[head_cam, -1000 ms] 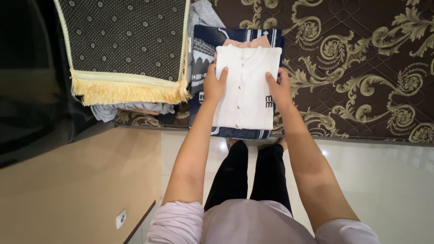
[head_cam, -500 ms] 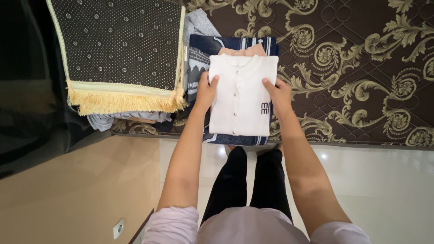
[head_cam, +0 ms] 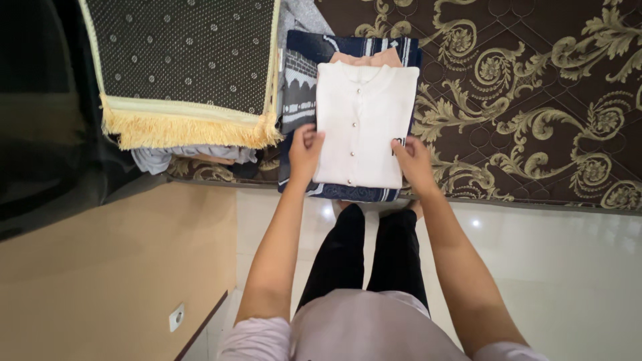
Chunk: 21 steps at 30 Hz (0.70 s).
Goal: The person folds several garments on a bed, including a white long-sleeved shirt, a white t-shirt, and a beige cardigan. Each item is smoothed, folded into a compact rectangle, and placed on a growing stack.
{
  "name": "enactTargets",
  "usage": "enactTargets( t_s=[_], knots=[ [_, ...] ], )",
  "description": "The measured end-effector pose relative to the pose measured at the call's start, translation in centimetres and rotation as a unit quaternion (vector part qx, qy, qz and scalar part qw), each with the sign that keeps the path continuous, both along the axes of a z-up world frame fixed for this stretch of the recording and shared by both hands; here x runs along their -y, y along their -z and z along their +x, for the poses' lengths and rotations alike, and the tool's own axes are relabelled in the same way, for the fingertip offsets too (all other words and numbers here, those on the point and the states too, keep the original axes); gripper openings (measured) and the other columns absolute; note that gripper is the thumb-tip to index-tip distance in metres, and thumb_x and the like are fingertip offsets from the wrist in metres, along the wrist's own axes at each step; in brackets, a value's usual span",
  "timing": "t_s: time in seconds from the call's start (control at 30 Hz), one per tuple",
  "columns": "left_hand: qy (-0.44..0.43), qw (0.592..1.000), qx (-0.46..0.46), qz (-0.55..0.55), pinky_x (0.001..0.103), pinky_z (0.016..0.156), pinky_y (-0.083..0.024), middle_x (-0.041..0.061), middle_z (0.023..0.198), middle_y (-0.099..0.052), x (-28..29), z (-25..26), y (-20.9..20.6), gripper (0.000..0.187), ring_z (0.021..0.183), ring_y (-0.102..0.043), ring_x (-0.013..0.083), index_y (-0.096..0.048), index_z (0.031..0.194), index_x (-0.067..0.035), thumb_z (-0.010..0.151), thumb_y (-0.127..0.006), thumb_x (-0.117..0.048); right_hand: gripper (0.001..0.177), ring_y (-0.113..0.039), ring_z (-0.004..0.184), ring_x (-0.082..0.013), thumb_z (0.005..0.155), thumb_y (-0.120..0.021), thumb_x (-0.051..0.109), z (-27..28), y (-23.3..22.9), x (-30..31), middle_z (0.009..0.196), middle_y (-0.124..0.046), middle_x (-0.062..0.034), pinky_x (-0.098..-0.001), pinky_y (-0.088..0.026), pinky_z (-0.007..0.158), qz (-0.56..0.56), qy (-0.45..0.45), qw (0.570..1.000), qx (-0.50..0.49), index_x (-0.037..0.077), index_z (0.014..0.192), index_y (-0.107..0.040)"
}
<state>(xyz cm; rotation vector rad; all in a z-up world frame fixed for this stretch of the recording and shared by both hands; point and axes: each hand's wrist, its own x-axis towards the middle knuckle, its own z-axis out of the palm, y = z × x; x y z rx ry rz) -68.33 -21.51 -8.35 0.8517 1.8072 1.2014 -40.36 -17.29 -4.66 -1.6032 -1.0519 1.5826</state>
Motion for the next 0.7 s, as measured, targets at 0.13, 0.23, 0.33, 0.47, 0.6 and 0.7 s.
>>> enactTargets(
  t_s=[0.13, 0.23, 0.33, 0.47, 0.6, 0.7],
  knots=[
    [0.010, 0.999, -0.017, -0.037, 0.025, 0.074, -0.055, 0.005, 0.093, -0.074, 6.4, 0.2, -0.8, 0.029, 0.080, -0.066, 0.0089, -0.070, 0.112, -0.004, 0.094, -0.075, -0.025, 0.026, -0.059, 0.076, -0.0079, 0.099, -0.072, 0.022, 1.1, -0.3, 3.6, 0.090, -0.071, -0.0043, -0.0242, -0.045, 0.065, -0.053, -0.015, 0.998, 0.015, -0.002, 0.110, -0.069],
    [0.000, 0.999, -0.011, -0.051, 0.024, 0.076, -0.055, 0.006, 0.094, -0.075, 9.3, 0.2, -1.1, 0.028, 0.081, -0.066, 0.0085, -0.072, 0.110, -0.003, 0.094, -0.076, -0.026, 0.024, -0.064, 0.081, -0.0057, 0.097, -0.071, 0.019, 1.7, -0.4, 4.8, 0.094, -0.074, -0.0034, -0.0213, -0.051, 0.072, -0.045, -0.025, 0.998, -0.043, -0.002, 0.108, -0.070],
    [0.020, 0.999, 0.010, -0.045, 0.024, 0.075, -0.055, 0.005, 0.094, -0.076, 9.8, 0.2, -1.0, 0.027, 0.080, -0.066, 0.0085, -0.072, 0.109, -0.002, 0.093, -0.076, -0.024, 0.024, -0.065, 0.082, -0.0061, 0.097, -0.071, 0.018, 2.2, -0.6, 4.9, 0.095, -0.074, -0.0048, -0.0214, -0.051, 0.072, -0.033, -0.036, 0.998, -0.029, -0.003, 0.110, -0.070],
    [0.052, 0.997, -0.026, -0.049, 0.026, 0.072, -0.053, 0.004, 0.090, -0.076, 9.8, -0.9, -0.9, 0.024, 0.077, -0.064, 0.0093, -0.074, 0.106, -0.001, 0.093, -0.074, -0.021, 0.027, -0.065, 0.081, -0.0076, 0.097, -0.071, 0.017, 2.4, -0.1, 5.2, 0.094, -0.075, -0.0068, -0.0227, -0.051, 0.070, -0.019, -0.052, 0.998, 0.008, -0.004, 0.113, -0.070],
    [0.052, 0.998, 0.018, -0.034, 0.024, 0.075, -0.053, 0.002, 0.088, -0.075, 10.3, -1.4, -0.5, 0.025, 0.080, -0.067, 0.0071, -0.074, 0.106, -0.003, 0.098, -0.066, -0.025, 0.032, -0.069, 0.079, -0.0110, 0.093, -0.072, 0.020, 3.2, 1.4, 5.4, 0.093, -0.075, -0.0072, -0.0263, -0.056, 0.066, -0.056, -0.058, 0.996, 0.030, -0.004, 0.114, -0.068],
    [0.051, 0.996, -0.011, -0.066, 0.025, 0.073, -0.051, 0.003, 0.085, -0.073, 10.8, -1.4, -0.2, 0.030, 0.078, -0.064, 0.0083, -0.074, 0.104, -0.003, 0.100, -0.065, -0.032, 0.035, -0.069, 0.076, -0.0137, 0.092, -0.075, 0.022, 3.9, 2.1, 5.8, 0.092, -0.073, -0.0089, -0.0272, -0.058, 0.068, -0.097, -0.055, 0.993, 0.031, -0.003, 0.115, -0.067]
  ],
)
